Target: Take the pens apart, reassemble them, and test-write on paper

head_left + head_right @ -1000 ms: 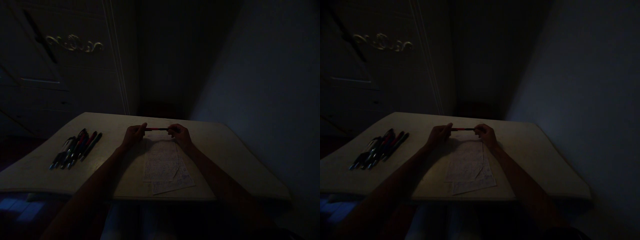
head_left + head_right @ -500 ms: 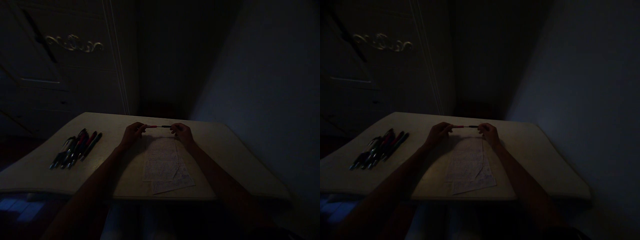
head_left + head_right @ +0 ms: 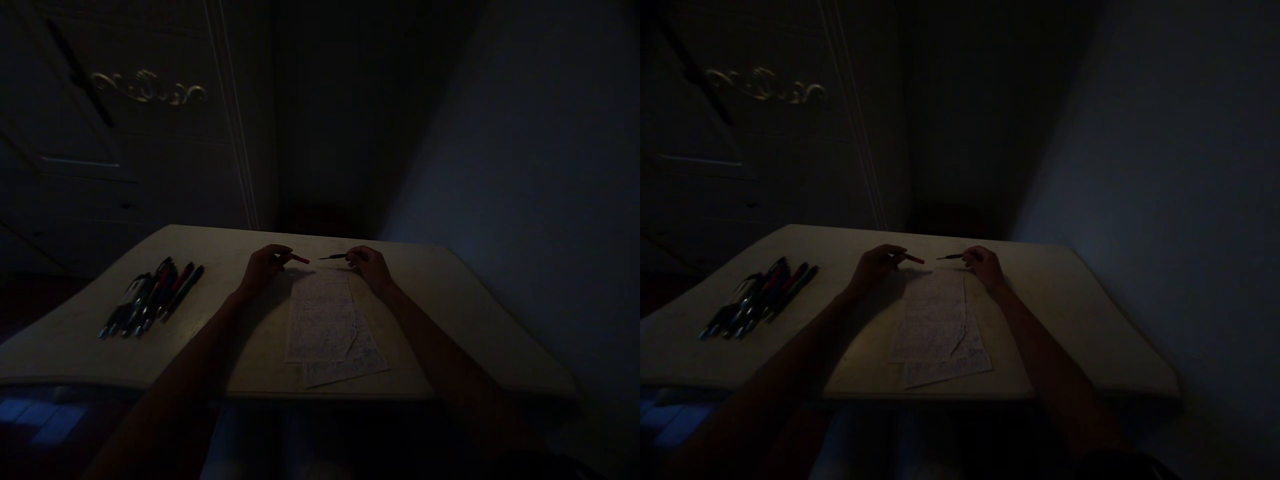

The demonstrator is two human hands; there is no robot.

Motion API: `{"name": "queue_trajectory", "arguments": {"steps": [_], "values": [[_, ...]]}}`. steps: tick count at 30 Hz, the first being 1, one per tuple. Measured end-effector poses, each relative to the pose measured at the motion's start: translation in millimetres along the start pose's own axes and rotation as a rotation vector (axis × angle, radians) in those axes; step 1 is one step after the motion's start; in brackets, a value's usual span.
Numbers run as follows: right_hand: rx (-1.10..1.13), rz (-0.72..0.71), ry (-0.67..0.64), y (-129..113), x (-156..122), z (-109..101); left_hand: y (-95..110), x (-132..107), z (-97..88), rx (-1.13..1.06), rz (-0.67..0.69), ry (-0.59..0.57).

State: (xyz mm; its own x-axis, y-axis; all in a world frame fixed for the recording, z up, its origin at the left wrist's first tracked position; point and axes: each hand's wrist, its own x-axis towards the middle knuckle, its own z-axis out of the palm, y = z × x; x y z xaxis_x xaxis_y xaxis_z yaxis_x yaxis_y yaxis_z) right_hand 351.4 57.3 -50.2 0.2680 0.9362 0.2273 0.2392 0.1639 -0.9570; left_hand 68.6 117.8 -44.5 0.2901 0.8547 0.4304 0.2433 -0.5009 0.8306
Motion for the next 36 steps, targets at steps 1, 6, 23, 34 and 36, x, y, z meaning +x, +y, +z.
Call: {"name": "queue_trajectory", "arguments": {"steps": [1, 6, 23, 34, 36], "values": [[0.002, 0.000, -0.001, 2, 1, -1, -1, 0, 0.0, 0.003, 0.012, -0.004], [-0.022, -0.019, -0.015, 9, 3, -3, 0, -1, 0.2, 0.030, 0.007, -0.023], [-0.036, -0.051, -0.026, 18, 3, -4, -10, -3, -3.6, 0.153, -0.021, 0.032], [-0.036, -0.059, -0.026, 15, 2, -5, -8, 4, -12.3, 0.289, 0.155, -0.011], [-0.009, -0.047, -0.006, 15, 2, -5, -8, 3, -13.0, 0.304, 0.107, -0.009]]}}
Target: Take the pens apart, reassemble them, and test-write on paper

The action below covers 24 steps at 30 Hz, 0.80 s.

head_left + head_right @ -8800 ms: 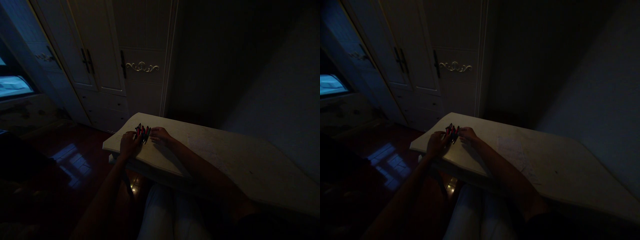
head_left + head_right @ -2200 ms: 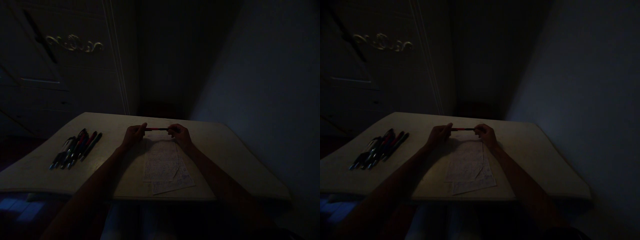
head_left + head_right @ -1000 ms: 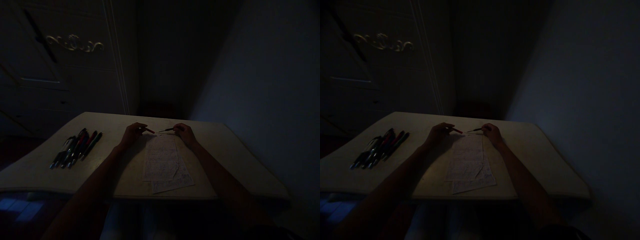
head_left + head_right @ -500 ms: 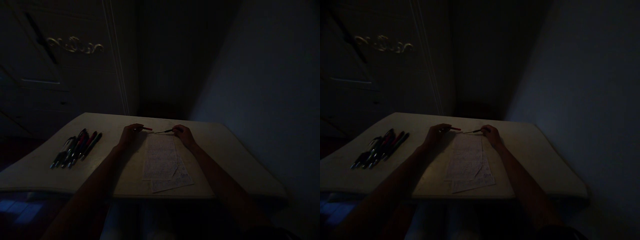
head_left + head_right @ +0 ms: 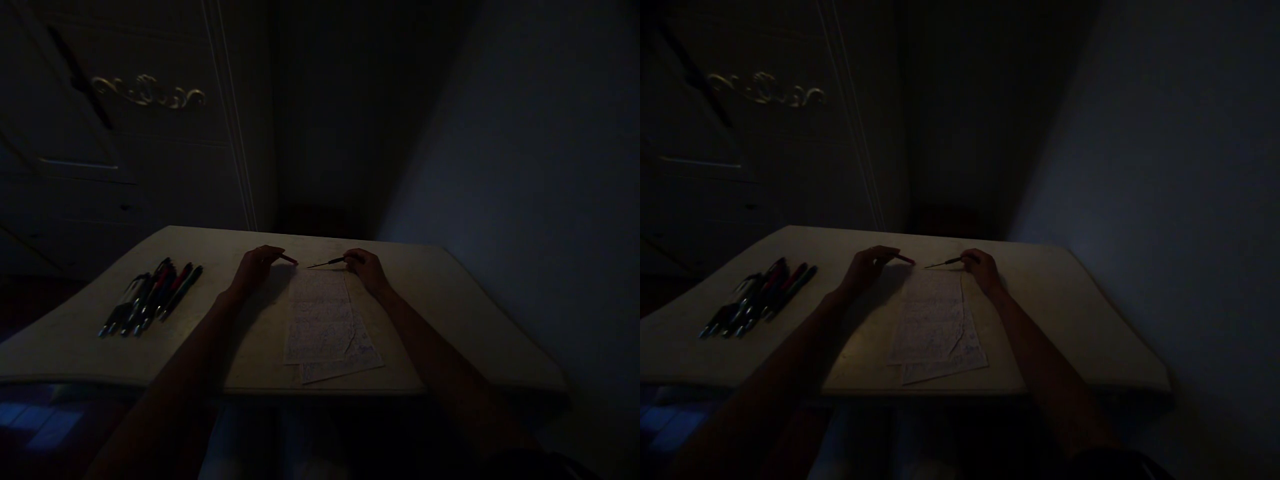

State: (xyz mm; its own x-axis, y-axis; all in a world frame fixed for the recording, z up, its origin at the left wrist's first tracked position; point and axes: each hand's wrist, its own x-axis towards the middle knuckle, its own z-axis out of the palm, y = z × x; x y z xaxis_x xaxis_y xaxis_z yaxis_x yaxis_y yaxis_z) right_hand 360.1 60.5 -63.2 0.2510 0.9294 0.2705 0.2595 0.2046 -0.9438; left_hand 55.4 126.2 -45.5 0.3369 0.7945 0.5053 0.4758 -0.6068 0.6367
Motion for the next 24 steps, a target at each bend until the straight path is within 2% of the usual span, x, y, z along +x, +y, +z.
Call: {"name": "queue_trajectory", "arguments": {"steps": [6, 10, 16, 24], "values": [[-0.007, -0.024, -0.011, 1, 0, 0, -1, -4, -3.3, 0.022, -0.127, -0.165], [-0.060, -0.084, -0.069, -3, -3, -1, -4, -4, -1.5, 0.046, -0.131, -0.178], [-0.074, -0.125, -0.066, -3, -4, -3, -4, -2, 0.2, 0.070, -0.058, -0.240], [-0.061, -0.129, -0.077, -7, -7, -1, 8, -9, 11.2, 0.059, 0.138, -0.259]]}}
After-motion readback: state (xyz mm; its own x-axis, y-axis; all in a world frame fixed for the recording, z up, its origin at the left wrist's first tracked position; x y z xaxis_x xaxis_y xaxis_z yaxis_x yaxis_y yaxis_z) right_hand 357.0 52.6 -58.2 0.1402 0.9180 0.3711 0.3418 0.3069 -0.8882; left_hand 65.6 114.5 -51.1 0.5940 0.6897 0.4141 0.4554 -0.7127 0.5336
